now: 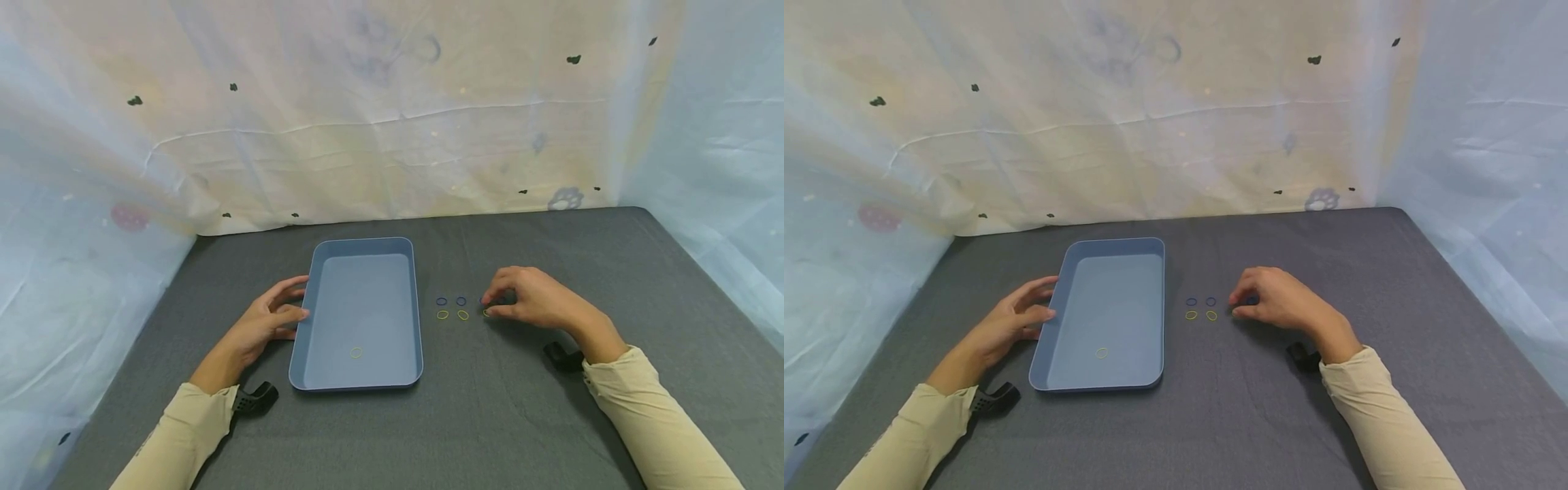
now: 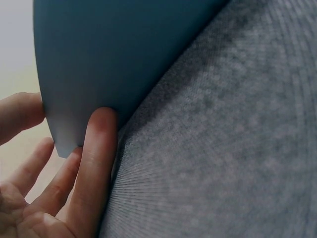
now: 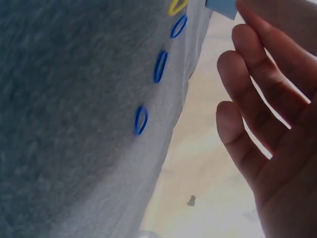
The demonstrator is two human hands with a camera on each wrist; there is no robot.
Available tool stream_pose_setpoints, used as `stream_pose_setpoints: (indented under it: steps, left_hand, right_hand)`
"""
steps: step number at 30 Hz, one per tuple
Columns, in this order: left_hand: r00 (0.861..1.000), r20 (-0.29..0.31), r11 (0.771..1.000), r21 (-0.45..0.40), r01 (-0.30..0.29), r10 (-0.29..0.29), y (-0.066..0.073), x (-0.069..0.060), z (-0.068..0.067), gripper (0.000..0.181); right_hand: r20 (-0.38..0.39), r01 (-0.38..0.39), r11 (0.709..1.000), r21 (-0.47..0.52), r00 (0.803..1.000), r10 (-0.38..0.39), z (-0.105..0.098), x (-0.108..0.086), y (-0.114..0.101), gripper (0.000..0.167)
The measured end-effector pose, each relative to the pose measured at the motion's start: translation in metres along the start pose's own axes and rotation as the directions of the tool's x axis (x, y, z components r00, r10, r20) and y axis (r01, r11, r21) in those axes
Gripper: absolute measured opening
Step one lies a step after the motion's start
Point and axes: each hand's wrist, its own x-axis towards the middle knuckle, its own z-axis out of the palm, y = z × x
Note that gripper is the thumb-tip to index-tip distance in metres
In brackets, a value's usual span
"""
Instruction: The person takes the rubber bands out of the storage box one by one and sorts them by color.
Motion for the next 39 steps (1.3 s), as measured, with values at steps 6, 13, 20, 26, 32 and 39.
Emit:
stream_pose_setpoints:
  steps: [6,13,20,26,32,39]
  left_hand:
    - [1.0,-0.004,1.0,-0.005,-0.006,0.006,0.0,-0.001,-0.001,0.071]
    - [1.0,0.009,1.0,-0.016,-0.001,0.001,-0.003,0.0,0.003,0.072]
    - [1.0,0.0,1.0,-0.021,0.001,-0.001,-0.002,0.003,0.005,0.072]
    - [1.0,-0.002,1.0,-0.019,-0.002,0.002,-0.001,0.006,0.006,0.072]
    - [1.0,-0.006,1.0,-0.027,-0.007,0.007,-0.001,0.006,0.005,0.072]
    - [1.0,-0.003,1.0,-0.019,-0.004,0.004,-0.003,0.007,0.004,0.072]
  right_hand:
    - [0.0,0.047,0.998,0.05,0.999,-0.047,0.002,0.004,-0.008,0.012]
    - [0.014,0.106,0.992,0.067,0.994,-0.107,0.003,0.01,-0.025,0.013]
    - [0.036,0.181,0.978,0.104,0.982,-0.186,-0.002,0.032,-0.05,0.013]
    - [0.042,0.244,0.96,0.137,0.967,-0.252,-0.002,0.049,-0.074,0.013]
    - [0.084,0.283,0.948,0.145,0.951,-0.297,0.007,0.065,-0.09,0.013]
    - [0.109,0.348,0.925,0.156,0.924,-0.366,0.022,0.081,-0.102,0.011]
